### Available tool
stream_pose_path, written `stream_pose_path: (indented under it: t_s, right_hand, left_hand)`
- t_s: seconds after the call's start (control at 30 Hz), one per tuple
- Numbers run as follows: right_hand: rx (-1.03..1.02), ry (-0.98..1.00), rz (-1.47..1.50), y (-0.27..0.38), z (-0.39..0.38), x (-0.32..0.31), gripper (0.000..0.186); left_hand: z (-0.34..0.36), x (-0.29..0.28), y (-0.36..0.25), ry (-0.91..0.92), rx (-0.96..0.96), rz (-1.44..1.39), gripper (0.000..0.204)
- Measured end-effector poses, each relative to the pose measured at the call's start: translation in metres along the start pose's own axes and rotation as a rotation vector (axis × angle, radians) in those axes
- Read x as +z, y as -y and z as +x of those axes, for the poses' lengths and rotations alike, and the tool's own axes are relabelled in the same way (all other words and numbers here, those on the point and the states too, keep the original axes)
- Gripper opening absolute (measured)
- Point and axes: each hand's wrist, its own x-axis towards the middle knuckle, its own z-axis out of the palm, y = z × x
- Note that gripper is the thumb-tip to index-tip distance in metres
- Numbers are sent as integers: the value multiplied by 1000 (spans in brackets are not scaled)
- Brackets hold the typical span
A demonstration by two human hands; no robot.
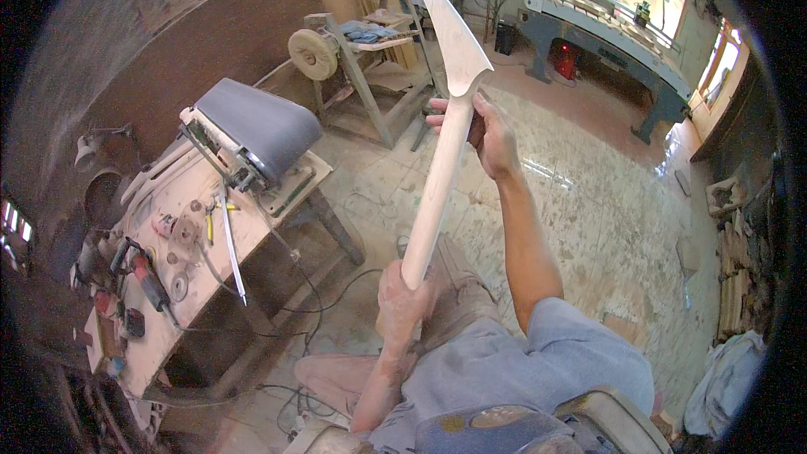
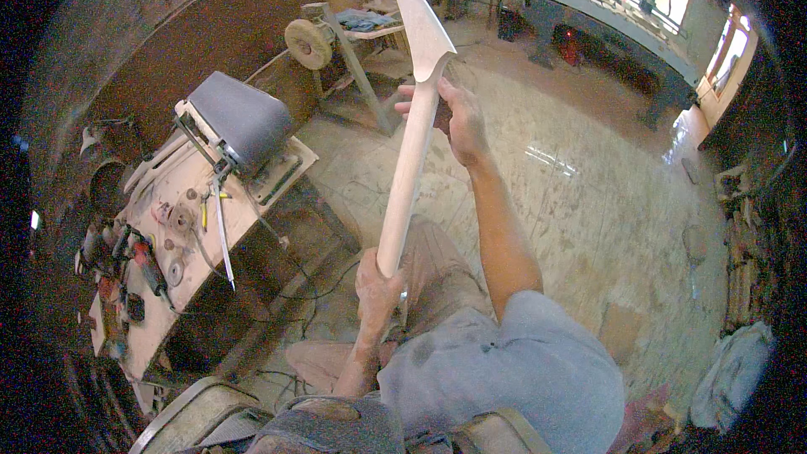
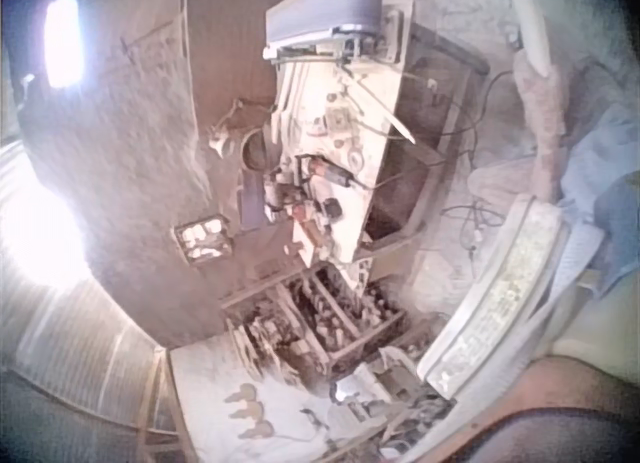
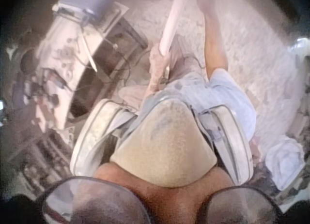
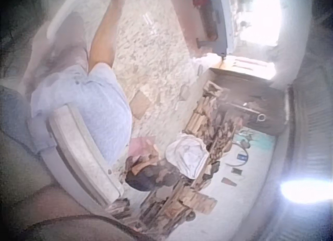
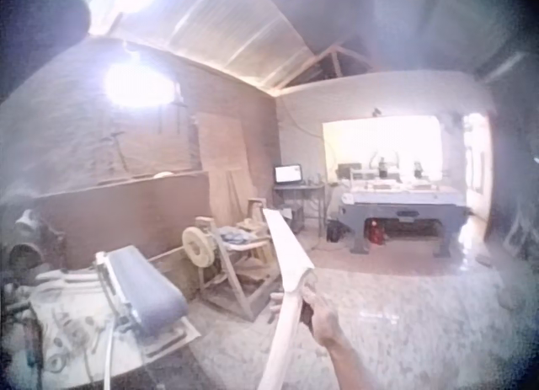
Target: The person shapes a wooden guitar neck on a stationary belt sander, turning the object to sand the back and the heel, and then holds it up to inspect the profile.
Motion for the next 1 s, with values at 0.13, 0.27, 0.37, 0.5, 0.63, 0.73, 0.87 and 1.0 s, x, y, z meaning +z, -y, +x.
stream_pose_path:
  t_s: [0.13, 0.27, 0.37, 0.5, 0.63, 0.73, 0.87, 1.0]
  right_hand:
    - [-44, 37, 77, 6, 15, 11, 49]
    - [-56, 175, 331, 16, 41, 17, 55]
    - [-31, 292, 323, 42, 60, 42, 63]
    - [-28, 358, 26, 56, 95, 86, 63]
    - [-54, 513, -185, 51, 115, 118, 57]
    - [-38, 519, -227, 45, 118, 143, 54]
    - [-20, 480, -278, 38, 111, 163, 52]
    - [11, 467, -323, 25, 112, 173, 51]
  left_hand:
    - [2, -3, 25, -98, 6, 142, 51]
    - [10, -13, 20, -306, -12, 159, 39]
    - [20, -15, 40, -322, 42, 87, 45]
    - [34, -16, 66, -424, 104, 97, 49]
    - [48, -13, 88, -447, 98, 29, 48]
    - [56, -2, 112, -479, 71, 19, 51]
    - [65, 8, 135, -443, 94, -40, 56]
    - [70, 8, 149, -361, 45, -68, 57]
